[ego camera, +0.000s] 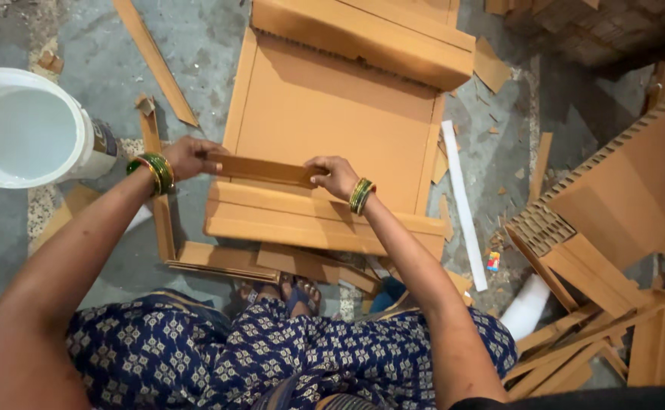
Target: The person sits on the floor and assembles a cardboard box by applying a liquid adhesive from a white bucket onto the box flaps using a white foam applicator. They then press the flaps down to secure the box structure.
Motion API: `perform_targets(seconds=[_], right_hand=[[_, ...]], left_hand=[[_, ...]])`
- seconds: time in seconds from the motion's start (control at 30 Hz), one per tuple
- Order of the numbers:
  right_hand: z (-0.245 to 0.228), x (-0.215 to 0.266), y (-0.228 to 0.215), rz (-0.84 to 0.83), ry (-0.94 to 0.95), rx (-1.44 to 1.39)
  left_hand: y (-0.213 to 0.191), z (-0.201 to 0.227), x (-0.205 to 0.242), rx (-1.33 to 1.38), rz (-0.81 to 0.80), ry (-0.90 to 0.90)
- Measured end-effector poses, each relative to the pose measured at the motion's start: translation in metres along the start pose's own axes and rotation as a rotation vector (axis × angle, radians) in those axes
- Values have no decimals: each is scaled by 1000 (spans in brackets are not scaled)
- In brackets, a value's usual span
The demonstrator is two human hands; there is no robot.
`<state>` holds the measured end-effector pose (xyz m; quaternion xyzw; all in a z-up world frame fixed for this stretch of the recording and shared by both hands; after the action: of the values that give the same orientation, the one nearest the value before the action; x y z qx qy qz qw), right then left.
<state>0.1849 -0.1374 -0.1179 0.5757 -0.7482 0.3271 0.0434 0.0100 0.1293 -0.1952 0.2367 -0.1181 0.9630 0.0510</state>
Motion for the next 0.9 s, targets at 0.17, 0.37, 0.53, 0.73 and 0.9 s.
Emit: perform_targets(seconds=[0.17, 0.37, 0.53, 0.73, 0.9], right_hand=[[-14, 7, 6, -60, 62, 178], [-17, 10, 7, -149, 5, 204], [-8, 13, 10, -227, 51, 57], [-10, 17, 19, -292, 82, 55], [-21, 14, 20, -291, 67, 6]], left_hand=[[20, 0, 0, 289, -160, 8], [16, 6, 2, 102, -133, 30], [26, 32, 0, -292, -180, 148], [45, 42, -2, -441, -246, 96], [48, 49, -9, -525, -227, 127]])
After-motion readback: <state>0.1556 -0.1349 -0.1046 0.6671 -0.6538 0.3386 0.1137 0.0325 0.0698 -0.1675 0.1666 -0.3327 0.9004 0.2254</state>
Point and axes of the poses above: each hand's wrist, its own x-axis away from the middle knuckle, its own y-axis out of the palm, z = x × y, the point moved 9 cm from there along -x, towards the middle knuckle, and after that the axes turned 8 degrees about -z, right-handed, at the moved point
